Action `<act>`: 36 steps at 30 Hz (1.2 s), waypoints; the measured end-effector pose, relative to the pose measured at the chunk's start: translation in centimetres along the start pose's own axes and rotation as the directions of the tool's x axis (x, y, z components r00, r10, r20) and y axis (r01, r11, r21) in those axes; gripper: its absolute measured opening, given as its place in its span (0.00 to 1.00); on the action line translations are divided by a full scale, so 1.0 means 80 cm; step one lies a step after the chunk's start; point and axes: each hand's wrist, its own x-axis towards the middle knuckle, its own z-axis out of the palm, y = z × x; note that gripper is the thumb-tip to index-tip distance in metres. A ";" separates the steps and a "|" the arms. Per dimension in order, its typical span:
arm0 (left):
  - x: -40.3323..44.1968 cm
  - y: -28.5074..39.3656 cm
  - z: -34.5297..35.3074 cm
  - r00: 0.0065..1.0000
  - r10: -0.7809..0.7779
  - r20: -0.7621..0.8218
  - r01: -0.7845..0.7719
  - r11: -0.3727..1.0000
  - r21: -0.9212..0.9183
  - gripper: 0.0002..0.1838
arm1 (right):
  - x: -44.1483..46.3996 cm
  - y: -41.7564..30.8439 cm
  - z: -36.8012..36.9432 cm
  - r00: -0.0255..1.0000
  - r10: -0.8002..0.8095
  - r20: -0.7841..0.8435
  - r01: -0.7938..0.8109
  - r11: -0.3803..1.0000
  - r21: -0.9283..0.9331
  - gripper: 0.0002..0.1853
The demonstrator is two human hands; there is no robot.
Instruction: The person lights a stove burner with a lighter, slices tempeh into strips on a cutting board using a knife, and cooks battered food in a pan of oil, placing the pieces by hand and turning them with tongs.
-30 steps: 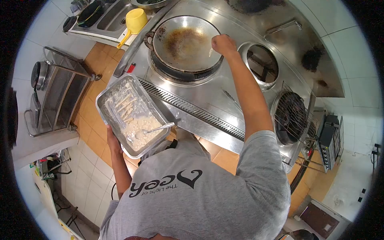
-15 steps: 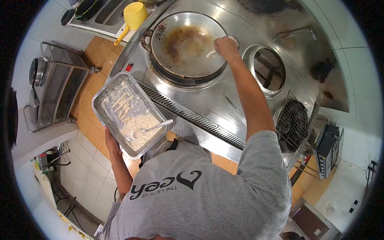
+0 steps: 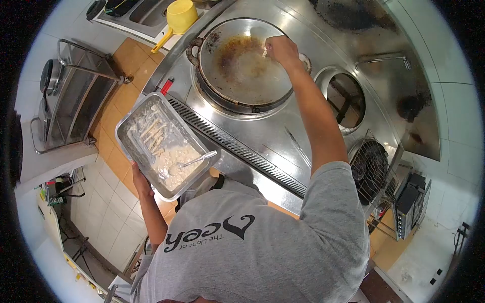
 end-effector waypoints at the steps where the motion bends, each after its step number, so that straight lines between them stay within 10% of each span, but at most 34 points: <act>1: 0.000 -0.003 -0.002 1.000 0.004 0.002 -0.004 1.000 -0.002 0.36 | 0.001 -0.004 0.002 1.000 -0.003 -0.005 0.003 1.000 -0.016 0.04; 14: 0.003 -0.006 -0.023 0.999 0.009 -0.053 -0.010 1.000 -0.017 0.34 | 0.008 -0.011 0.049 0.969 -0.156 0.189 0.077 0.926 0.368 0.12; 17: 0.008 -0.005 -0.043 0.999 0.033 -0.030 -0.033 0.999 -0.012 0.34 | -0.014 -0.028 0.020 0.981 -0.077 0.180 0.042 0.981 0.191 0.15; 26: 0.044 0.013 -0.093 0.996 0.056 0.073 -0.054 0.998 -0.035 0.32 | -0.189 -0.040 -0.044 0.990 0.136 -0.036 -0.109 0.903 0.416 0.19; 30: 0.059 0.023 -0.113 0.987 0.034 0.155 -0.028 0.999 -0.044 0.32 | -0.315 -0.094 -0.023 0.943 0.322 0.083 -0.240 0.489 0.838 0.20; 36: 0.071 0.016 -0.116 0.941 -0.043 0.335 0.080 0.992 -0.098 0.34 | -0.431 -0.214 0.015 0.928 0.313 0.204 -0.251 0.118 0.961 0.23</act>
